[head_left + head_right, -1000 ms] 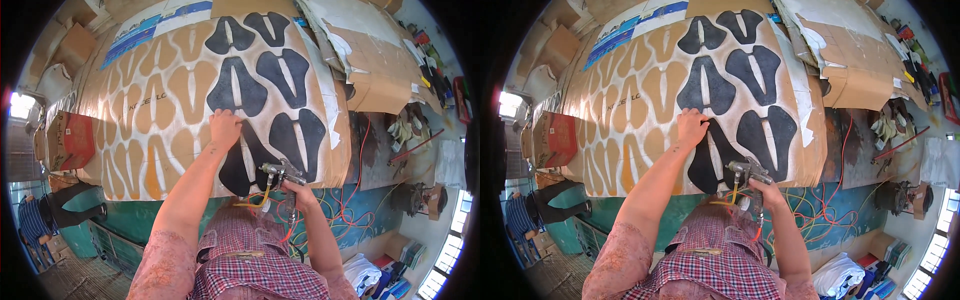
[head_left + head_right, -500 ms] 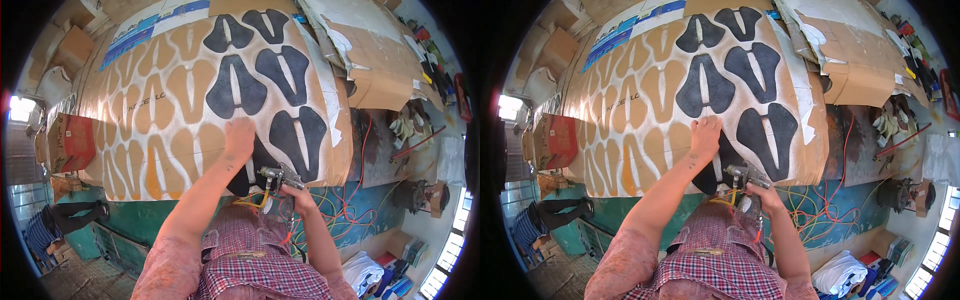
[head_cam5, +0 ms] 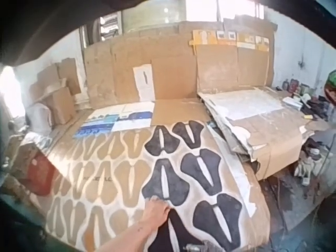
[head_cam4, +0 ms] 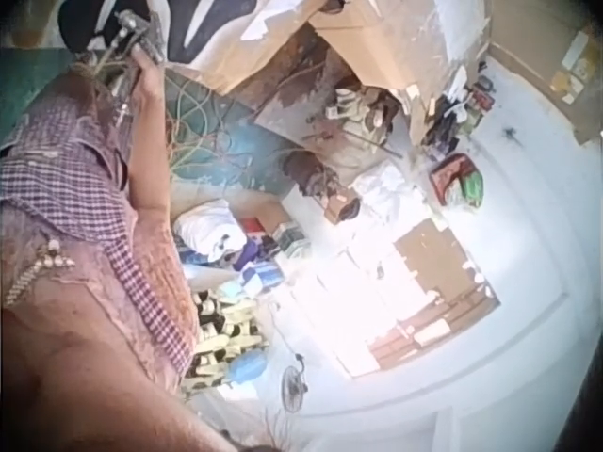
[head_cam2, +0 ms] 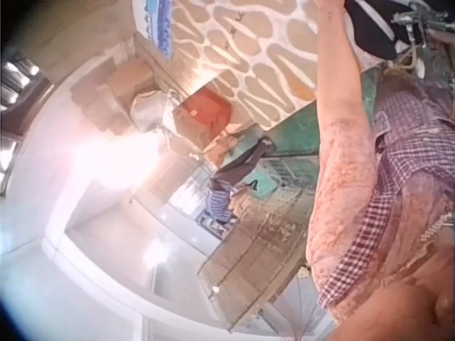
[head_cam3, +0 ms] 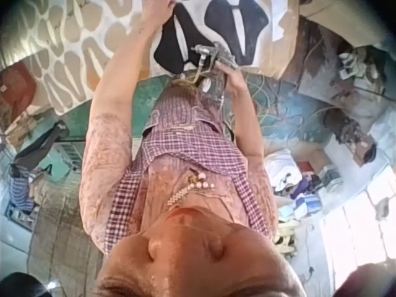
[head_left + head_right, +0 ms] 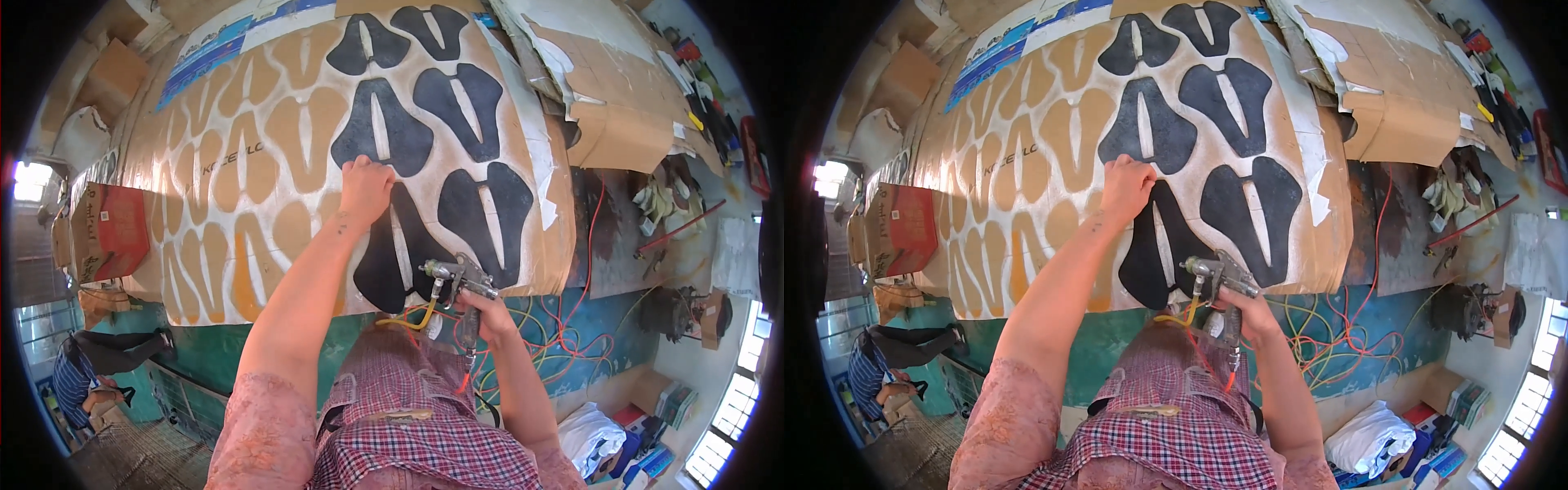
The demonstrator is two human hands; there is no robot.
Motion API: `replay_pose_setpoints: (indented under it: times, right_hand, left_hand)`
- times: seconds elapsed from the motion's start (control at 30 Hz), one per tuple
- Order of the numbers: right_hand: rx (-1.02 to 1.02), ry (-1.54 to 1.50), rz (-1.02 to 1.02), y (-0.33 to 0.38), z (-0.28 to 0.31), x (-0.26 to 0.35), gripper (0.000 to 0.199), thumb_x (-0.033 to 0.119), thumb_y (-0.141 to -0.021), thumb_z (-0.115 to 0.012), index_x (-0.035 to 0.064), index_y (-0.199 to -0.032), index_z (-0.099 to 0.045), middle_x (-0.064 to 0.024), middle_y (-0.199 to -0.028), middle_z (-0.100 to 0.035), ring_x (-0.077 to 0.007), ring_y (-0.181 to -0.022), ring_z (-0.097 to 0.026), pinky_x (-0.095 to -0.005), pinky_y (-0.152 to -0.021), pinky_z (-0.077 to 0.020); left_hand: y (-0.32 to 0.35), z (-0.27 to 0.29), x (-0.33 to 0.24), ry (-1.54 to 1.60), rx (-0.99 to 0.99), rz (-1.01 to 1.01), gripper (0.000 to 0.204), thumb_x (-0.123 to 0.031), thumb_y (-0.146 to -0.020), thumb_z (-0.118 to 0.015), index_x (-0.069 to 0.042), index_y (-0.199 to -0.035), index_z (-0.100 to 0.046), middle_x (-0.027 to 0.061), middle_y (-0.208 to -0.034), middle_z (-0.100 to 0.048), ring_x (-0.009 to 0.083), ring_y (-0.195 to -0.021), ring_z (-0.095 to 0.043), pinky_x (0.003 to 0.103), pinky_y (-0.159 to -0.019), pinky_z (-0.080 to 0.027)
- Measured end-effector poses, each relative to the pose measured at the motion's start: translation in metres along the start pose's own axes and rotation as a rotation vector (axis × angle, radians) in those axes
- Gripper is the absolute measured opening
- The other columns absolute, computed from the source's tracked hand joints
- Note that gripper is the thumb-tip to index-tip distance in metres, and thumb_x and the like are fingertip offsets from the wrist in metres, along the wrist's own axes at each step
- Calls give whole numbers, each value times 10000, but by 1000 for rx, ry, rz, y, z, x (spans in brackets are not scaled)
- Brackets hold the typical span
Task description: Apply glue to black saddle padding pieces using a spray gun and position them on a cardboard template.
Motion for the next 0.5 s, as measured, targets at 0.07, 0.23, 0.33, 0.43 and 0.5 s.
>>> replay_pose_setpoints:
  times: [0.07, 0.23, 0.33, 0.43, 0.5]
  right_hand:
    - [7, -1, -8, 0, 4, -1, 379, 123, -852, -636, 16, -1203, -542, -105, -1077, -634, -222, -969, -615, -357, -861, -485]
    - [49, -20, -4, 6, 6, -3, 386, 139, -857, -639, 23, -1211, -537, -95, -1075, -628, -208, -975, -605, -344, -864, -478]
    - [40, -29, -6, 22, 7, 2, 397, 155, -857, -641, 24, -1216, -535, -94, -1077, -630, -202, -971, -602, -348, -871, -470]
    - [30, 163, 64, 52, 22, 19, 472, 193, -865, -636, 19, -1277, -487, -81, -1100, -610, -187, -996, -583, -334, -884, -459]
    - [-6, 198, 140, 80, 30, 28, 489, 184, -865, -634, 13, -1292, -468, -80, -1100, -606, -184, -1001, -578, -329, -889, -454]
  left_hand:
    - [-1, -5, -2, -3, -33, -20, 46, -66, -728, -631, -107, -712, -619, 5, -754, -636, 227, -860, -527, 382, -801, -371]
    - [5, -13, -6, -24, -81, -61, 47, -88, -732, -646, -123, -744, -618, -8, -766, -617, 227, -860, -523, 381, -794, -369]
    - [8, -12, -9, -68, -102, -61, 23, -110, -762, -623, -128, -777, -623, -3, -799, -612, 227, -885, -507, 379, -790, -365]
    - [11, -4, -9, -124, -148, 38, 60, -101, -771, -616, -118, -827, -629, 20, -843, -604, 240, -912, -514, 387, -805, -375]
    - [17, 7, -9, -116, -255, 106, 100, -113, -785, -608, -104, -879, -641, 37, -928, -610, 260, -959, -518, 410, -823, -387]
Point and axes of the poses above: each hand's wrist, its own y-axis away from the middle knuckle, its own z-axis out of the back of the hand, x = y × z, the point moved 4 cm from there along -y, towards the middle knuckle
